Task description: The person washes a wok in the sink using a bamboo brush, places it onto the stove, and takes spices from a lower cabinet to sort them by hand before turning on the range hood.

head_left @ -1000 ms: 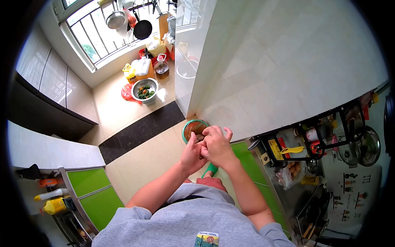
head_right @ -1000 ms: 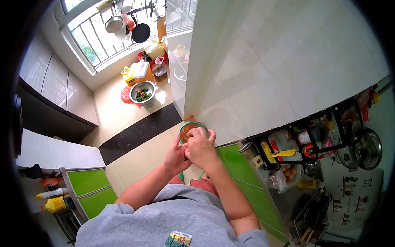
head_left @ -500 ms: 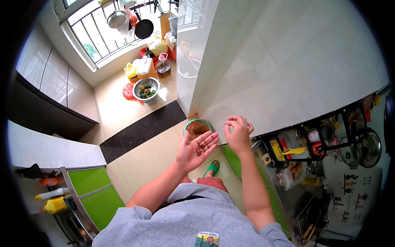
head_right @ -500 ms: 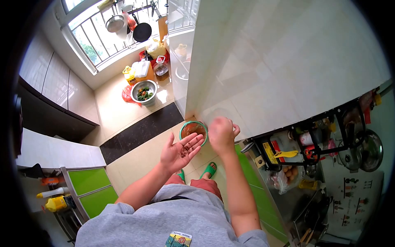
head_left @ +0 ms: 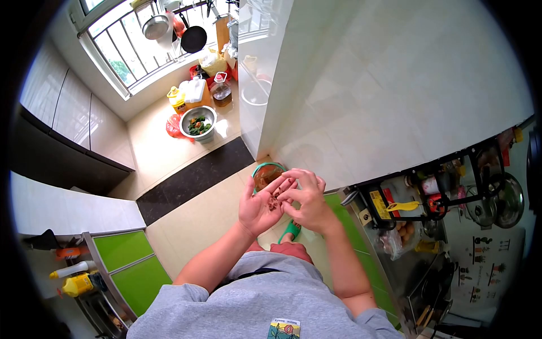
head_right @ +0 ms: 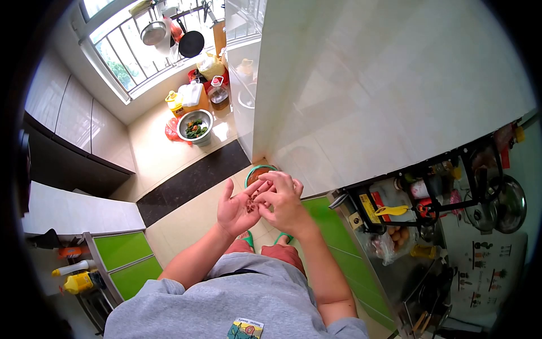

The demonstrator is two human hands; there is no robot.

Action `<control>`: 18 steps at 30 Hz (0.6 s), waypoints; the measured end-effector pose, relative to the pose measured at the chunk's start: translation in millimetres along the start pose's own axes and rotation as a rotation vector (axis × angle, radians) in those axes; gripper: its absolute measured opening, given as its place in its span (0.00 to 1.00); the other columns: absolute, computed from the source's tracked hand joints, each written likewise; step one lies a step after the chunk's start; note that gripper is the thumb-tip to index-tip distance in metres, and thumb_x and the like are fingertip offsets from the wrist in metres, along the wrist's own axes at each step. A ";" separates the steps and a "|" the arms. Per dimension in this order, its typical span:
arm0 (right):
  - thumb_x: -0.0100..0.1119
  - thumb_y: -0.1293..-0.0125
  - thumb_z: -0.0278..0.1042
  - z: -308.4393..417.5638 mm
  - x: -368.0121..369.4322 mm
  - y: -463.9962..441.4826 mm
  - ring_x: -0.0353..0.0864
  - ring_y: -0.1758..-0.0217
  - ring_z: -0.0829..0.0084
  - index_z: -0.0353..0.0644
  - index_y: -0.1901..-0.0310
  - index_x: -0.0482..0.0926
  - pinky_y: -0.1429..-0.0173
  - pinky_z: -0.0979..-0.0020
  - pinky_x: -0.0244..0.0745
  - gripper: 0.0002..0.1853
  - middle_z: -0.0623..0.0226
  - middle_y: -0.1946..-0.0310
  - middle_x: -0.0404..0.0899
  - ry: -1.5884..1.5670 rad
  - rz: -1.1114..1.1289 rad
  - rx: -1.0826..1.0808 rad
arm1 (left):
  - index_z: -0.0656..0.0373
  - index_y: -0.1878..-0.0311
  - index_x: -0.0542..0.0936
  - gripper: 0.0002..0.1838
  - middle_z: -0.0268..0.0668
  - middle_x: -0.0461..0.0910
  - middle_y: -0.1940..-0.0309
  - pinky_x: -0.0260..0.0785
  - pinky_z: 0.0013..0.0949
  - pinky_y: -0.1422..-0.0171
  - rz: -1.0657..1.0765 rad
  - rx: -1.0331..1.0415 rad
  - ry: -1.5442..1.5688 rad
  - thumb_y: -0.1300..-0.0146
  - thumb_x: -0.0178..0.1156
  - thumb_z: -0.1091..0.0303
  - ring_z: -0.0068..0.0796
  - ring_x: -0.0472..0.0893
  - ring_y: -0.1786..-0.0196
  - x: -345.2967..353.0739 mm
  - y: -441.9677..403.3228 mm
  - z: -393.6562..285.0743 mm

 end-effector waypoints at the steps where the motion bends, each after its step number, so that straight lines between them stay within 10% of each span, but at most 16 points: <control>1: 0.64 0.51 0.30 0.2 2.3 0.2 0.62 0.35 0.65 0.51 0.71 0.83 0.33 0.58 0.47 0.04 0.68 0.44 0.70 0.000 0.000 0.000 | 0.64 0.31 0.57 0.45 0.45 0.60 0.32 0.53 0.40 0.27 -0.018 0.000 -0.029 0.34 0.27 0.31 0.39 0.61 0.30 4.0 0.0 1.5; 18: 0.65 0.51 0.32 15.4 13.4 -1.0 0.65 0.38 0.66 0.47 0.73 0.81 0.37 0.52 0.50 0.03 0.69 0.49 0.72 0.111 0.008 -0.129 | 0.64 0.36 0.63 0.44 0.44 0.69 0.43 0.61 0.41 0.32 -0.035 -0.007 -0.061 0.34 0.26 0.30 0.38 0.69 0.40 -6.3 0.6 -0.3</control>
Point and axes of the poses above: each hand's wrist, its own y-axis away from the middle knuckle, its own x-axis out of the palm, z = x × y, the point moved 3 cm from there along -y, towards the middle knuckle
